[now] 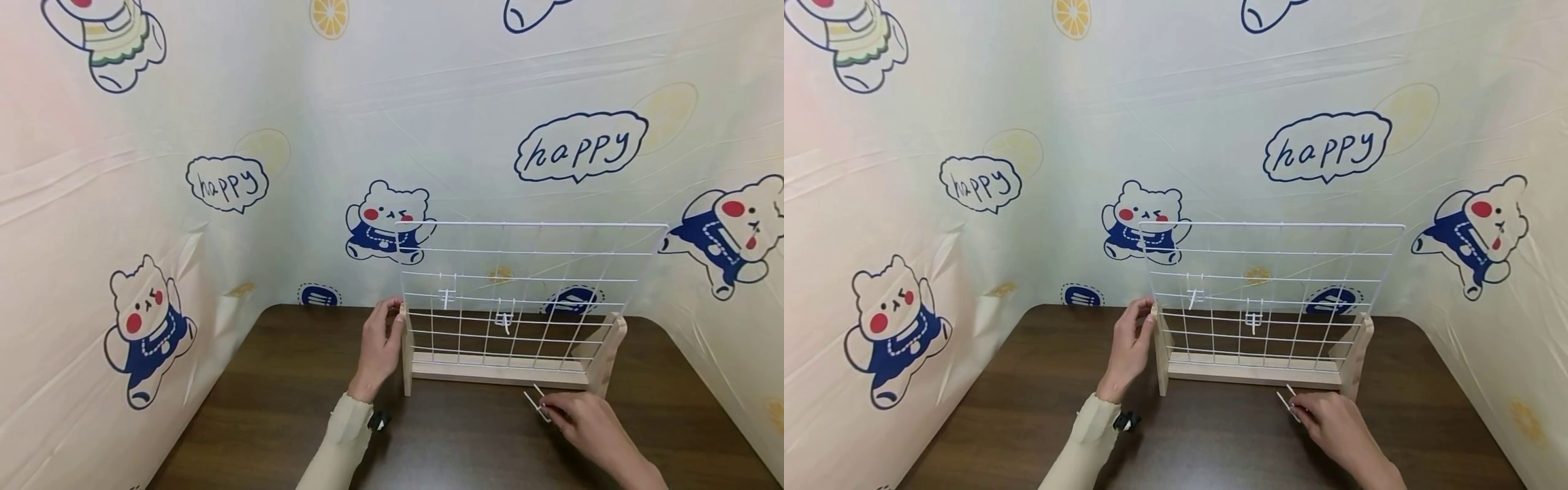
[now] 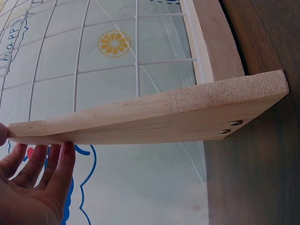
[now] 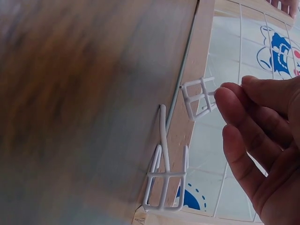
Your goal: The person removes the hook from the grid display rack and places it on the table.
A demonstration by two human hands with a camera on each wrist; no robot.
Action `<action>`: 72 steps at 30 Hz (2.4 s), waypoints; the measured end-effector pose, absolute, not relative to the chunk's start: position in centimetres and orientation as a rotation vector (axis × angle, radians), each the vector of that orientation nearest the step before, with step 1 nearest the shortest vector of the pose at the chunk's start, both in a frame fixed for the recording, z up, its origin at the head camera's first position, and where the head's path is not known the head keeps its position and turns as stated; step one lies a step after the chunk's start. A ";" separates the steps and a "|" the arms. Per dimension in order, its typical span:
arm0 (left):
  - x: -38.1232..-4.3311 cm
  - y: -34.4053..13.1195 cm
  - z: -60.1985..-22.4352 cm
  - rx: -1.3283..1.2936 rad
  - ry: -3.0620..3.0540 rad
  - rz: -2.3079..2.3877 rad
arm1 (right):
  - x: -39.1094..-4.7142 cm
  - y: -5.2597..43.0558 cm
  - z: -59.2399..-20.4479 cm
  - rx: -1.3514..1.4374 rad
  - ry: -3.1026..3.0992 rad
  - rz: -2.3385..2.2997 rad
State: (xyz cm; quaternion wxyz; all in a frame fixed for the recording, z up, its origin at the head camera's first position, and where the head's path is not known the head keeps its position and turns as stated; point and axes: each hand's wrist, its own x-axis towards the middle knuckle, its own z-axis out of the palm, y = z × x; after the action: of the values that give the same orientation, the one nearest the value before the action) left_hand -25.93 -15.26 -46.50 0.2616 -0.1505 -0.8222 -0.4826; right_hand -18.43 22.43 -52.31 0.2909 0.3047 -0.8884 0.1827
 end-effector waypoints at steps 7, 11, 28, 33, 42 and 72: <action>-26.0 -15.2 -46.3 -0.396 -2.228 -1.329 | -18.6 22.5 -52.5 0.834 -2.356 0.477; -26.0 -15.2 -46.2 -0.395 -2.227 -1.330 | -18.7 22.4 -52.5 0.829 -2.365 0.469; -25.9 -15.2 -46.3 -0.395 -2.240 -1.318 | -18.7 22.3 -52.8 0.808 -2.393 0.478; -25.8 -15.3 -46.3 -0.410 -2.227 -1.302 | -18.6 22.2 -52.6 0.786 -2.421 0.466; -25.7 -15.2 -46.2 -0.411 -2.237 -1.298 | -18.6 22.2 -52.8 0.789 -2.425 0.452; -25.8 -15.2 -46.4 -0.390 -2.252 -1.286 | -18.4 21.9 -52.6 0.923 -2.484 0.487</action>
State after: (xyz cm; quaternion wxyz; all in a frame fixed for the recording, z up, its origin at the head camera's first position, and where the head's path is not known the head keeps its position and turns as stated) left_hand -25.79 -15.21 -46.39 0.2568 -0.1438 -0.8299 -0.4739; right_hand -18.39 21.92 -52.60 0.2216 0.3341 -0.8990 0.1761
